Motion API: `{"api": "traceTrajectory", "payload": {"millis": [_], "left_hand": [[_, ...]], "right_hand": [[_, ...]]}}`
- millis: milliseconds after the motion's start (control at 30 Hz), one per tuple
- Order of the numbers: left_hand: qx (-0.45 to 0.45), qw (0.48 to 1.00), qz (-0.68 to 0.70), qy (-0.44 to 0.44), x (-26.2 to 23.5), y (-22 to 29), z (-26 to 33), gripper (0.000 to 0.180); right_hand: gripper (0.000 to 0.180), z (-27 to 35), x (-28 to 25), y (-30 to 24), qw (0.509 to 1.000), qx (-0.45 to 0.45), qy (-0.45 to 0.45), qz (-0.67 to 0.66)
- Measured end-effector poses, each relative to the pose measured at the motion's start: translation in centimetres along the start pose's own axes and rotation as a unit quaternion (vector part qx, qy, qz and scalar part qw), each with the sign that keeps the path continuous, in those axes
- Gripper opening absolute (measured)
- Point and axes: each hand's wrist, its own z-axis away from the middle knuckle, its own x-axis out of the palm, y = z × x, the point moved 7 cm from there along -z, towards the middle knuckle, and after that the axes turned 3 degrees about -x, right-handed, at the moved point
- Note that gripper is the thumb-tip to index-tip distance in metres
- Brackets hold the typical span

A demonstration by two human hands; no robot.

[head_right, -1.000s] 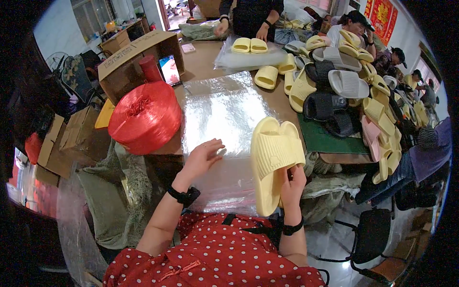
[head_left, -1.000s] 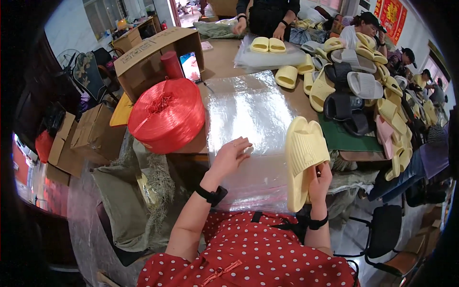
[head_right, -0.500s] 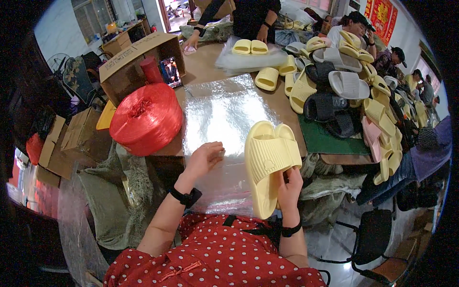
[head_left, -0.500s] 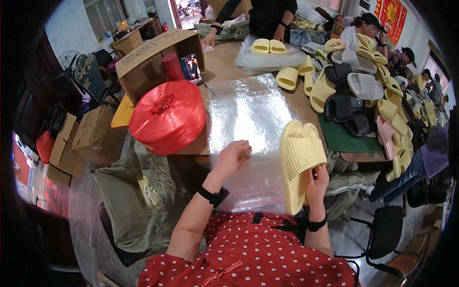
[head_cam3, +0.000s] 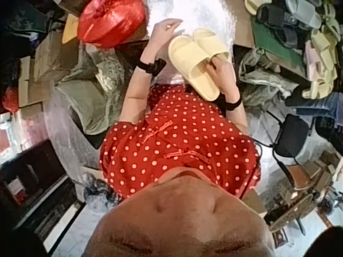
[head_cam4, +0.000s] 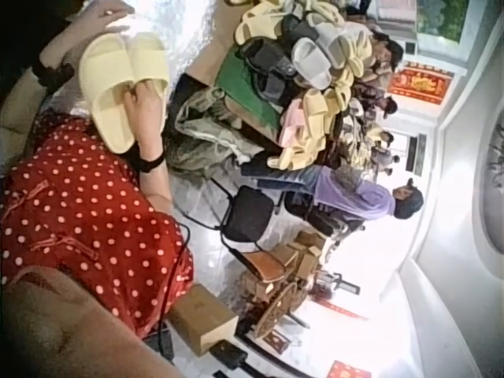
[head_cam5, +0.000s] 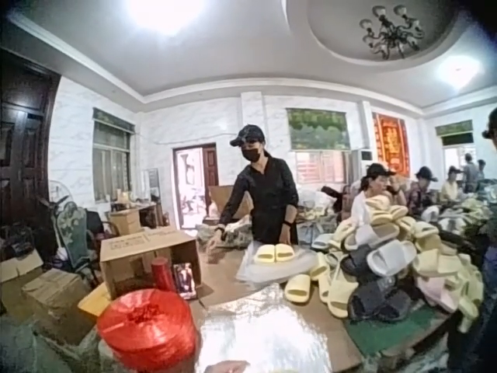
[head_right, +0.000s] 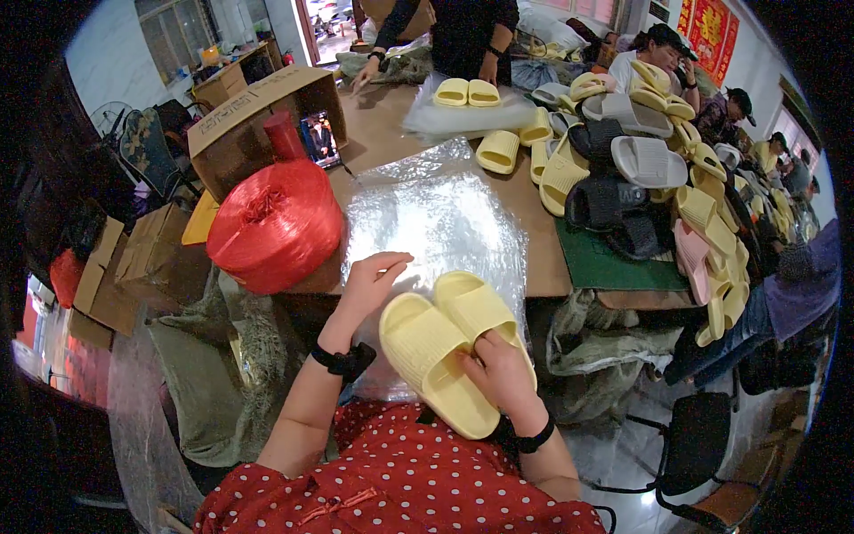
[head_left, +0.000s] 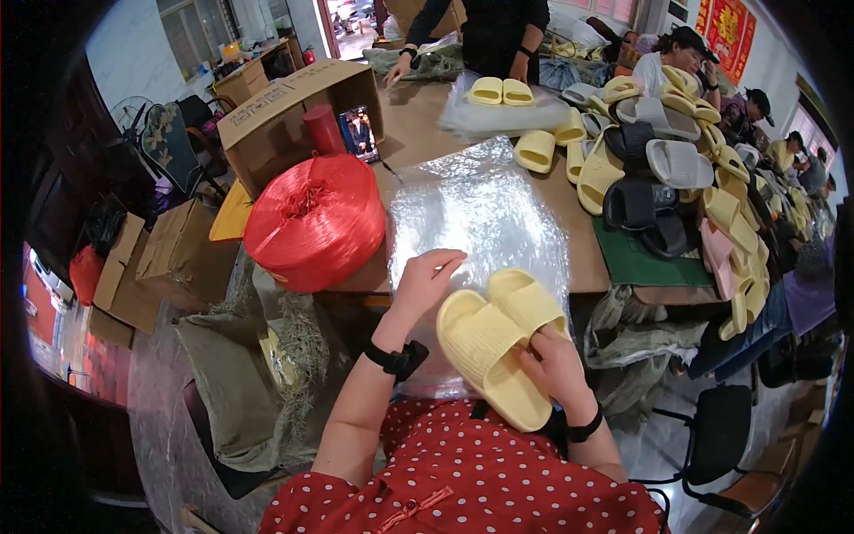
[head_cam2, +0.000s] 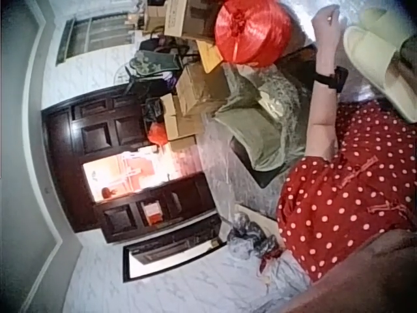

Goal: The recorder is bagging pairs of slippers at a workstation in a manufacturing environment.

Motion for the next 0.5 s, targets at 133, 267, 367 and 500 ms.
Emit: {"api": "traceTrajectory", "payload": {"millis": [133,267,367,500], "left_hand": [[0.084,0.989,-0.111,-0.049,0.4,3.3,1.4,0.022],[0.213,0.965,-0.144,-0.042,1.7,5.4,2.6,0.020],[0.214,0.971,-0.093,-0.054,2.6,6.0,3.4,0.021],[0.232,0.968,-0.066,-0.068,2.7,7.9,4.0,0.023]], "right_hand": [[0.019,-0.6,0.0,0.8,0.997,0.034,0.038,0.057],[0.019,-2.4,0.7,0.8,0.994,0.017,0.074,0.076],[0.019,-4.6,1.8,1.5,0.991,0.012,0.097,0.087],[0.011,-7.2,3.7,2.5,0.992,0.027,0.100,0.074]]}}
